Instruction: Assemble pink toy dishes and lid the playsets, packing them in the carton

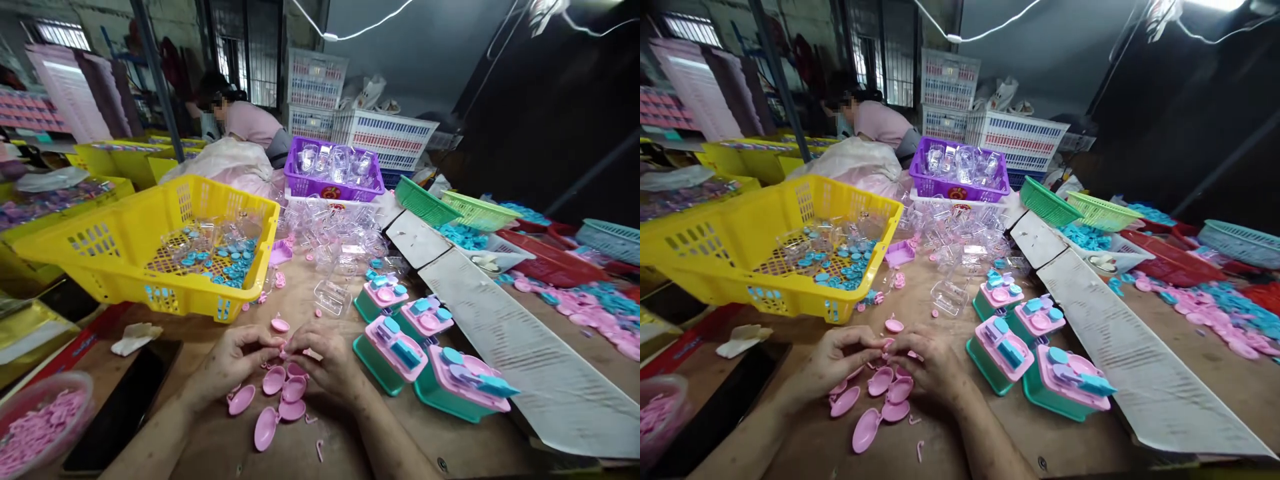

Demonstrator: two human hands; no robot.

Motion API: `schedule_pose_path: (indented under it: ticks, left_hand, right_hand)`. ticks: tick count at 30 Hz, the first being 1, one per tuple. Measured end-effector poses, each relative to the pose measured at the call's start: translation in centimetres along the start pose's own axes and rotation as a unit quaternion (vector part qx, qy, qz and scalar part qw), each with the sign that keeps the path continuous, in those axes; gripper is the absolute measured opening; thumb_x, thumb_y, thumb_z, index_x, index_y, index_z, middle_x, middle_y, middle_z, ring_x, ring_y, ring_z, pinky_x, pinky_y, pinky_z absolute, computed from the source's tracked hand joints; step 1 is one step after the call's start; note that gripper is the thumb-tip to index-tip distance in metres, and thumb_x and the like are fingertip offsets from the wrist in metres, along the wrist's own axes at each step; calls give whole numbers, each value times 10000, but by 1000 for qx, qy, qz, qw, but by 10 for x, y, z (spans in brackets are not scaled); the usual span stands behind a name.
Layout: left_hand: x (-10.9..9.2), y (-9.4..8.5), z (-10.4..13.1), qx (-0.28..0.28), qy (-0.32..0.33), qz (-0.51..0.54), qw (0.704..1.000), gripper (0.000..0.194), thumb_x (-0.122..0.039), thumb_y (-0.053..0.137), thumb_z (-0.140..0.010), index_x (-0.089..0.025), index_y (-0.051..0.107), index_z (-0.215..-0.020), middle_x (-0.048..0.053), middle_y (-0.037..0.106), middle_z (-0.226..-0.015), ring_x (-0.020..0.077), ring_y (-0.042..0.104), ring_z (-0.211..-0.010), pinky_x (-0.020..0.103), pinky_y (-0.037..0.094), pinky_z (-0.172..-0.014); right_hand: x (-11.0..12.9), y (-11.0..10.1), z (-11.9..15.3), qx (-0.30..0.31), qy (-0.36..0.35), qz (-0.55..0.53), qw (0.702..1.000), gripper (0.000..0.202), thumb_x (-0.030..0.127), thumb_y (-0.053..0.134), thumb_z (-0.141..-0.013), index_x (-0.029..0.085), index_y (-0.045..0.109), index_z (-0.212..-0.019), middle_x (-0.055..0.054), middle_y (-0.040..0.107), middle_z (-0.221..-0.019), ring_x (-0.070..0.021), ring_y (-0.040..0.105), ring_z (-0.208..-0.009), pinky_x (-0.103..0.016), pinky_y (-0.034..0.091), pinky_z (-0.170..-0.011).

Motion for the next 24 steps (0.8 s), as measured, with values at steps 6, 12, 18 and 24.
schedule_pose_path:
  ticks: [6, 12, 18, 24]
  left_hand:
    - [-4, -11, 0, -73, -6, 14, 997, 306, -488, 928, -948, -200, 916, -1051, 79, 880, -977, 215, 831, -921, 277, 668, -872]
    - [2, -17, 4, -112, 11, 85, 990, 520, -608, 925, -927, -172, 837, -1196, 93, 850, -995, 212, 827, -869, 336, 696, -863]
    - [-14, -8, 3, -109, 29, -38, 993, 527, -681, 906, -909, -162, 825, -871, 73, 792, -868, 193, 747, -827, 302, 633, -802]
    - [-35, -29, 15, -126, -6, -197, 972, 573, -651, 712, -1055, -179, 771, -1375, 145, 812, -1279, 272, 772, -1140, 412, 632, -1039]
  right_hand:
    - [2, -1, -4, -27, -19, -19, 999, 88, 224, 753, -1103, 276, 795, -1159, -45, 819, -1054, -188, 797, -963, -303, 654, -868]
    - [-9, -5, -2, -34, -5, -19, 999, 61, 271, 766, -1097, 284, 810, -1138, -54, 800, -1035, -211, 787, -978, -352, 663, -875]
    - [-3, 1, -2, -25, -30, -50, 998, 83, 334, 754, -1103, 284, 820, -1104, -39, 799, -1006, -194, 785, -914, -336, 685, -846]
    - [-20, -27, -2, -142, 23, -70, 987, 147, 411, 696, -1113, 272, 735, -1088, -100, 736, -1264, -244, 749, -1179, -391, 714, -894]
Point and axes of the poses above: each hand's wrist, its own z-axis away from the middle knuckle, its own y-axis out of the palm, x = y × z, the point moved 8 cm from there along -z, towards the middle knuckle
